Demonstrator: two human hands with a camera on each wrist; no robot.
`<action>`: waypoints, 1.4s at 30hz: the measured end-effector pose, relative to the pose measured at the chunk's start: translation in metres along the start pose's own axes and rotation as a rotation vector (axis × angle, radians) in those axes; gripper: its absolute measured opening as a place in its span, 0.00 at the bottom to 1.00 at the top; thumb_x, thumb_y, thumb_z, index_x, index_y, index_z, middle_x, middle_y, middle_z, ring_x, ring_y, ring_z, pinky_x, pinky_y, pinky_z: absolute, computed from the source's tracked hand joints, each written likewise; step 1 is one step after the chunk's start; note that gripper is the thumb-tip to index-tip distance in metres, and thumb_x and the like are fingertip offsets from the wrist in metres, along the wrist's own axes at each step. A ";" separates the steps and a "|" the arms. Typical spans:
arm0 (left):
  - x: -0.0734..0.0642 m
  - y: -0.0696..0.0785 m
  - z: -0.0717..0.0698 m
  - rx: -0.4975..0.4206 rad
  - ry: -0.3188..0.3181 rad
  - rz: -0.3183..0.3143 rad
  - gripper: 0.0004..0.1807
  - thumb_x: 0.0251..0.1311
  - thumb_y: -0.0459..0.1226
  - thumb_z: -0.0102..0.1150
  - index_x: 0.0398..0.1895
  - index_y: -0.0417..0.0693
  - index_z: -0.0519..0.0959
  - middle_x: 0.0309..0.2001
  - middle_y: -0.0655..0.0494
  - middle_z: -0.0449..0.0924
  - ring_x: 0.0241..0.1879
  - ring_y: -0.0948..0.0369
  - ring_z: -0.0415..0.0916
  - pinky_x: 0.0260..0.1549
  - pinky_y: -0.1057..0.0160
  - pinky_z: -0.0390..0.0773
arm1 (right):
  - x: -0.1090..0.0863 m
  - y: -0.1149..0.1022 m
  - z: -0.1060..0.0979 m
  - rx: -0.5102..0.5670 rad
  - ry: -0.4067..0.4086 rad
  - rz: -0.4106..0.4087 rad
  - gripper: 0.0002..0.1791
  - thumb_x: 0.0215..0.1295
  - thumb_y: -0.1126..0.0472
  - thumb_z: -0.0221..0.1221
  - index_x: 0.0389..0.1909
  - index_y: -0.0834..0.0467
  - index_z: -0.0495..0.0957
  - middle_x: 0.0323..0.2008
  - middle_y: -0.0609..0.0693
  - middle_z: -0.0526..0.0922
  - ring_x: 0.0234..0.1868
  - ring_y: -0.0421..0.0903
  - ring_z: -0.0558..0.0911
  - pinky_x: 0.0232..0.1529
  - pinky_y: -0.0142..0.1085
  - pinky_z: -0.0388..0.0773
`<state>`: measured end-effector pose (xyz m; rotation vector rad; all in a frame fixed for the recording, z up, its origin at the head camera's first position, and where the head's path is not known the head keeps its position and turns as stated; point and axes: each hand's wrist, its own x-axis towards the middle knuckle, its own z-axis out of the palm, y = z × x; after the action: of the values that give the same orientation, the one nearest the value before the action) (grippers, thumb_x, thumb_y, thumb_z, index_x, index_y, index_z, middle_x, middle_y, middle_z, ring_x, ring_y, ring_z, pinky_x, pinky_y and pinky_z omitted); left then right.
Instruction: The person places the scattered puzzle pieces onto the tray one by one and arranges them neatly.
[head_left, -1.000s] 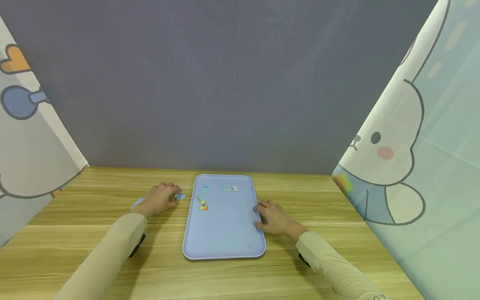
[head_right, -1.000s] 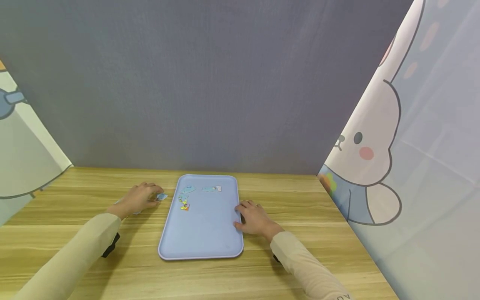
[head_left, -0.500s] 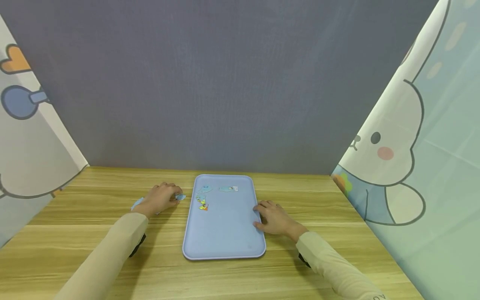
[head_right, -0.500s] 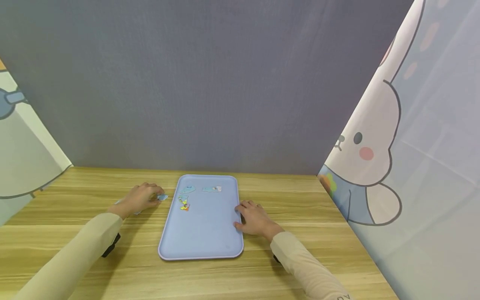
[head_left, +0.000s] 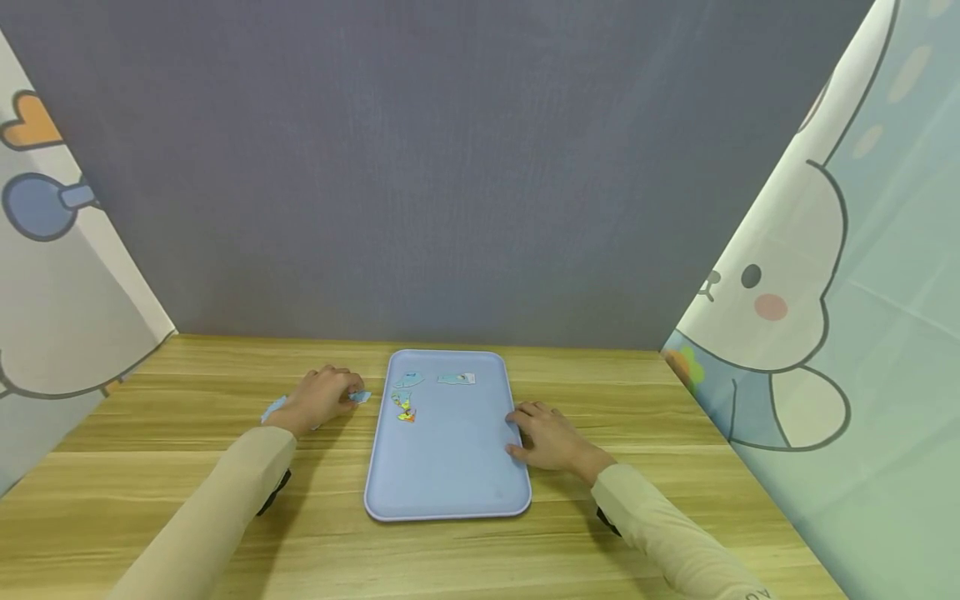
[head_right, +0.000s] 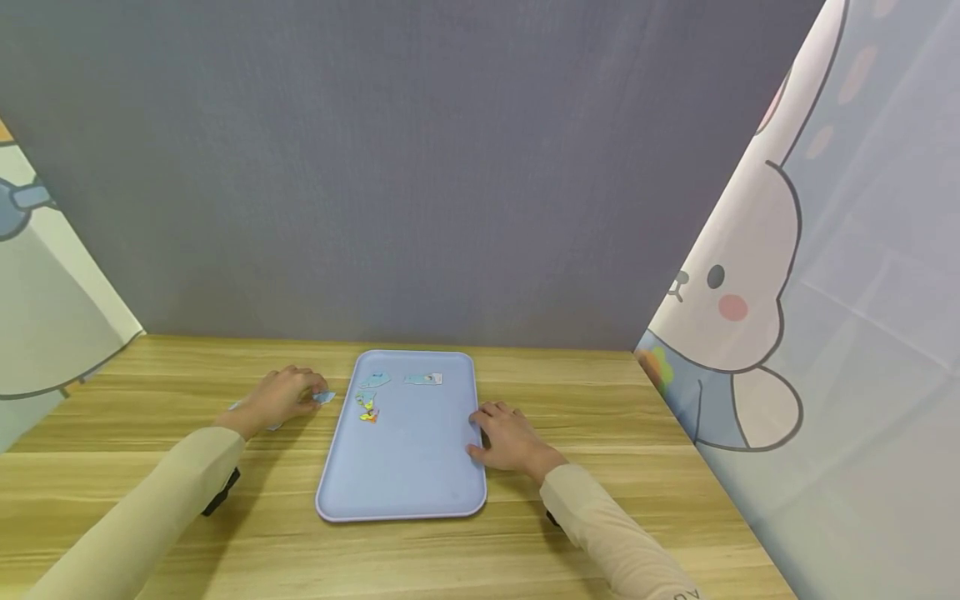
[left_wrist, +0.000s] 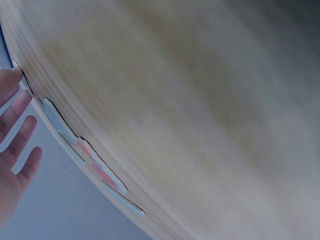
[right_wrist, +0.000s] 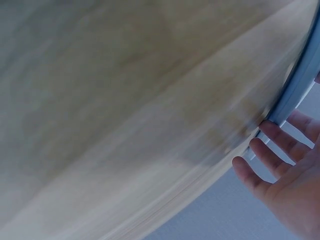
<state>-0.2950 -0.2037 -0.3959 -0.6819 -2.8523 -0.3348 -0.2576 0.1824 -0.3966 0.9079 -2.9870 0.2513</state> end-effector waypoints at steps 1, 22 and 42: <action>0.000 0.000 0.000 -0.002 -0.001 0.002 0.12 0.46 0.35 0.68 0.36 0.48 0.80 0.33 0.56 0.81 0.34 0.55 0.74 0.33 0.50 0.75 | 0.000 0.000 0.000 0.001 -0.001 0.001 0.26 0.59 0.46 0.57 0.54 0.56 0.72 0.57 0.56 0.71 0.59 0.56 0.69 0.53 0.62 0.67; -0.002 -0.002 0.003 0.002 0.050 0.020 0.11 0.48 0.36 0.67 0.37 0.50 0.81 0.33 0.56 0.80 0.34 0.56 0.74 0.31 0.52 0.75 | 0.001 0.000 0.001 -0.016 -0.005 0.010 0.27 0.59 0.46 0.56 0.55 0.56 0.71 0.58 0.57 0.70 0.60 0.56 0.68 0.54 0.61 0.67; 0.007 0.027 -0.003 -0.005 0.097 0.167 0.12 0.48 0.36 0.65 0.38 0.48 0.82 0.36 0.55 0.80 0.37 0.55 0.75 0.36 0.47 0.76 | 0.001 0.001 0.002 -0.019 -0.002 0.011 0.27 0.59 0.45 0.56 0.55 0.56 0.72 0.58 0.56 0.71 0.60 0.56 0.68 0.53 0.61 0.67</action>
<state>-0.2884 -0.1781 -0.3871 -0.8726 -2.6826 -0.3392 -0.2591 0.1823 -0.3983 0.8913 -2.9914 0.2222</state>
